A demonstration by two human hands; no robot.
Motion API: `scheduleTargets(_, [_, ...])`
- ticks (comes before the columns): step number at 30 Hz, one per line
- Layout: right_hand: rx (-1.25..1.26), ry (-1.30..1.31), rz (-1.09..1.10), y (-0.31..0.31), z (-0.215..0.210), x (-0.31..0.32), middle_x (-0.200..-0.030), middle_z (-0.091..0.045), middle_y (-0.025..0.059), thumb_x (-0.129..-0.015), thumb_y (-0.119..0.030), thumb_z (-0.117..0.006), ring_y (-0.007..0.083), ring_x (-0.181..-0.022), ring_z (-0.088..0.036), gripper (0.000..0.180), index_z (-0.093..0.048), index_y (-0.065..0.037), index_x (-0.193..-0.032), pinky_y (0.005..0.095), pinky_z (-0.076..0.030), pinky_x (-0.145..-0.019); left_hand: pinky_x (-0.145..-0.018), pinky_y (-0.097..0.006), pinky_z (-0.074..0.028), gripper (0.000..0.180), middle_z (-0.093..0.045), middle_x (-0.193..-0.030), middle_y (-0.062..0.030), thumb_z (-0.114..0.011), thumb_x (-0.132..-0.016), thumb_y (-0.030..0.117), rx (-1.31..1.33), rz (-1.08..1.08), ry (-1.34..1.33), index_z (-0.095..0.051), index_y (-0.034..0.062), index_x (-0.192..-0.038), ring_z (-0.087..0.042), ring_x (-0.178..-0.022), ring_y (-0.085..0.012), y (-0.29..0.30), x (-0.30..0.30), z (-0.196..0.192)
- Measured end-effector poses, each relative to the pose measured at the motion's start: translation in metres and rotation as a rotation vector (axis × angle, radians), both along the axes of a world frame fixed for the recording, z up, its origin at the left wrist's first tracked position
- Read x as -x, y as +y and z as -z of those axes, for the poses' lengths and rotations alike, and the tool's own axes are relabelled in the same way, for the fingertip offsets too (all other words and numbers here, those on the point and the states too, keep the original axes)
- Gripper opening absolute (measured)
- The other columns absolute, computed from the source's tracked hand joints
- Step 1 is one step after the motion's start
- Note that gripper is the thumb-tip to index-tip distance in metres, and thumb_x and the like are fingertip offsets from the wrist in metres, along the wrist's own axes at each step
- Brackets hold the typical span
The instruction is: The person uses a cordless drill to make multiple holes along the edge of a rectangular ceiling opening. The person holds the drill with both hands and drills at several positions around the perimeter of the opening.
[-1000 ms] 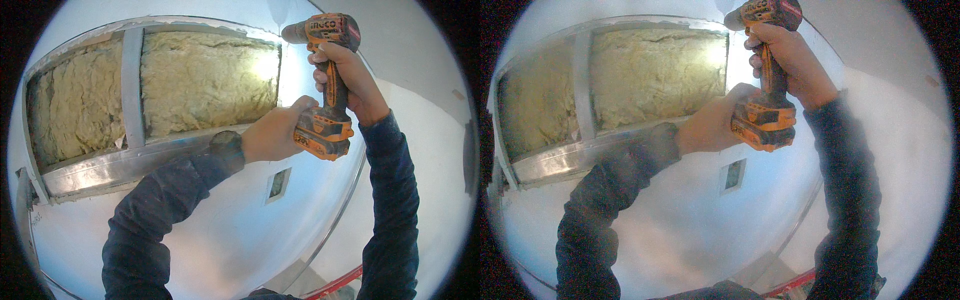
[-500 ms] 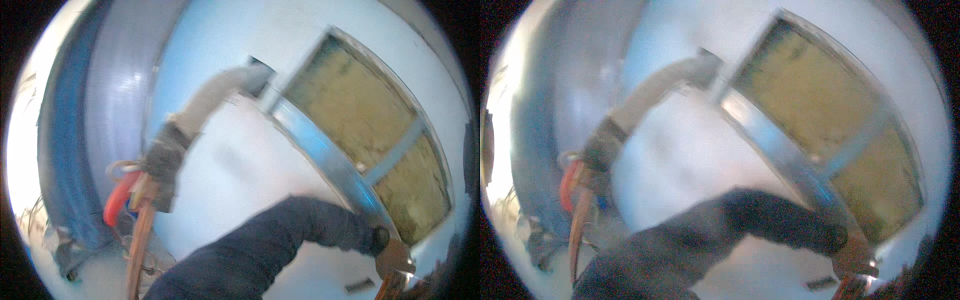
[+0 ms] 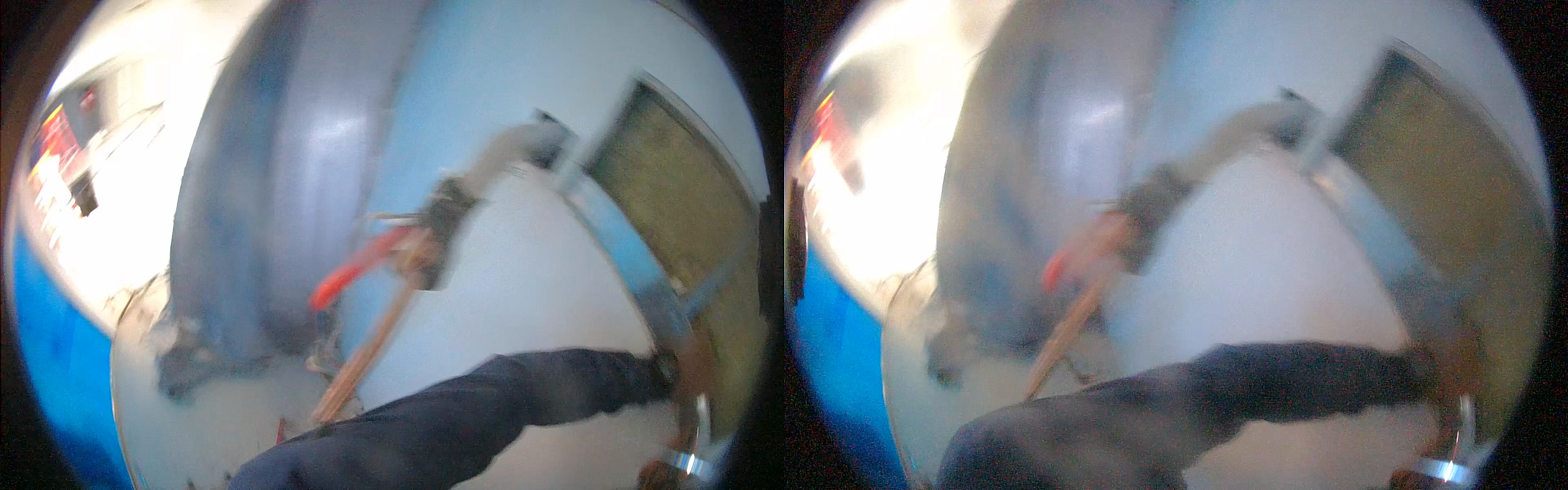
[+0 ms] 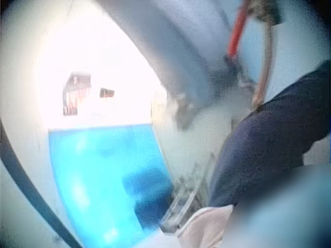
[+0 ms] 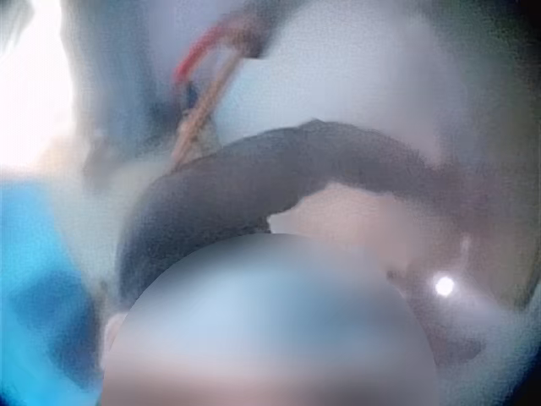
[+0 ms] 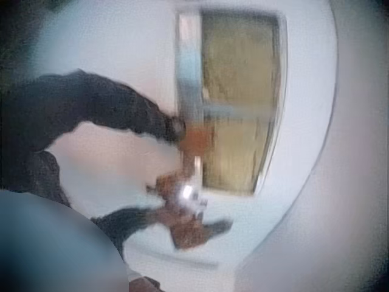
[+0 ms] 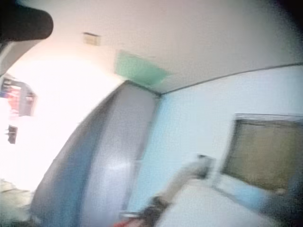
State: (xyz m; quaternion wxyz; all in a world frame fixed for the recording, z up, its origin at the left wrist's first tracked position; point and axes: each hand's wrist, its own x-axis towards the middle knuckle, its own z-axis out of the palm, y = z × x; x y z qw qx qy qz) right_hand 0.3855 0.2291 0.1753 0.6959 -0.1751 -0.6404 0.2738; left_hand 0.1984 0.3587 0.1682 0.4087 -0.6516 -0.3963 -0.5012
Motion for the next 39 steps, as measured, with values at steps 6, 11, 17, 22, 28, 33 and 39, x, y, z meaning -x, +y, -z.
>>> scheduleTargets(6, [-0.088,-0.002,0.164,-0.012,0.017,-0.059,-0.094,-0.062,0.0033,-0.093,-0.012,-0.069,0.0128,-0.075,-0.059,0.025,-0.06,-0.002,-0.115,0.0295,-0.051,-0.068,-0.069,-0.051,-0.048,0.055,-0.067,-0.074,-0.0154,-0.05,-0.1,0.053,0.156,-0.061,0.032,-0.074,0.0066,-0.082,-0.065,-0.075,-0.0349,-0.081,0.001,0.006])
scheduleTargets(11, [-0.304,-0.103,0.322,-0.04,0.019,-0.048,-0.1,-0.064,0.0044,-0.093,-0.01,-0.071,0.0136,-0.08,-0.063,0.025,-0.06,-0.003,-0.114,0.031,-0.054,-0.073,-0.068,-0.051,-0.046,0.053,-0.066,-0.074,-0.017,-0.052,-0.1,0.05,0.175,-0.094,-0.015,-0.07,0.0046,-0.079,-0.064,-0.071,-0.0339,-0.116,-0.005,0.0])
scheduleTargets(17, [-0.193,0.107,0.134,-0.038,0.017,-0.003,-0.093,-0.064,0.0068,-0.093,-0.002,-0.064,0.011,-0.067,-0.061,0.027,-0.058,0.003,-0.119,0.0271,-0.052,-0.061,-0.07,-0.049,-0.048,0.047,-0.067,-0.077,-0.0161,-0.056,-0.098,0.045,0.251,-0.199,-0.074,-0.07,0.0041,-0.08,-0.066,-0.075,-0.0339,-0.128,0.004,0.006])
scheduleTargets(22, [-0.191,-0.057,0.147,-0.04,0.002,-0.02,-0.097,-0.066,0.0087,-0.091,-0.003,-0.066,0.011,-0.062,-0.06,0.029,-0.057,0.002,-0.119,0.0275,-0.051,-0.053,-0.07,-0.049,-0.048,0.045,-0.068,-0.076,-0.0161,-0.058,-0.097,0.044,0.166,-0.155,-0.043,-0.069,0.004,-0.079,-0.066,-0.075,-0.0338,-0.12,0.011,0.008])
scheduleTargets(28, [-0.173,-0.189,0.166,-0.057,-0.07,-0.063,-0.105,-0.069,0.0137,-0.092,-0.021,-0.067,0.012,-0.059,-0.061,0.038,-0.058,0.004,-0.12,0.0275,-0.053,-0.049,-0.068,-0.048,-0.049,0.043,-0.067,-0.073,-0.0157,-0.06,-0.096,0.042,0.124,-0.174,0.0,-0.069,0.0044,-0.077,-0.065,-0.071,-0.0345,-0.117,0.012,0.007])
scheduleTargets(33, [-0.014,-0.318,0.135,-0.052,-0.122,-0.09,-0.105,-0.067,0.0151,-0.095,-0.028,-0.064,0.0102,-0.061,-0.061,0.043,-0.059,0.004,-0.123,0.0264,-0.056,-0.052,-0.066,-0.047,-0.049,0.044,-0.066,-0.07,-0.0162,-0.06,-0.096,0.042,0.138,-0.205,-0.008,-0.068,0.0045,-0.073,-0.064,-0.068,-0.0347,-0.115,0.012,0.01])
scheduleTargets(39, [-0.029,-0.408,0.165,-0.048,-0.141,-0.095,-0.101,-0.065,0.0118,-0.095,-0.029,-0.064,0.0089,-0.062,-0.06,0.043,-0.059,0.003,-0.122,0.0258,-0.055,-0.051,-0.063,-0.048,-0.048,0.044,-0.065,-0.068,-0.0152,-0.059,-0.096,0.042,0.045,-0.199,0.019,-0.068,0.0052,-0.073,-0.063,-0.065,-0.0344,-0.11,0.014,0.011])
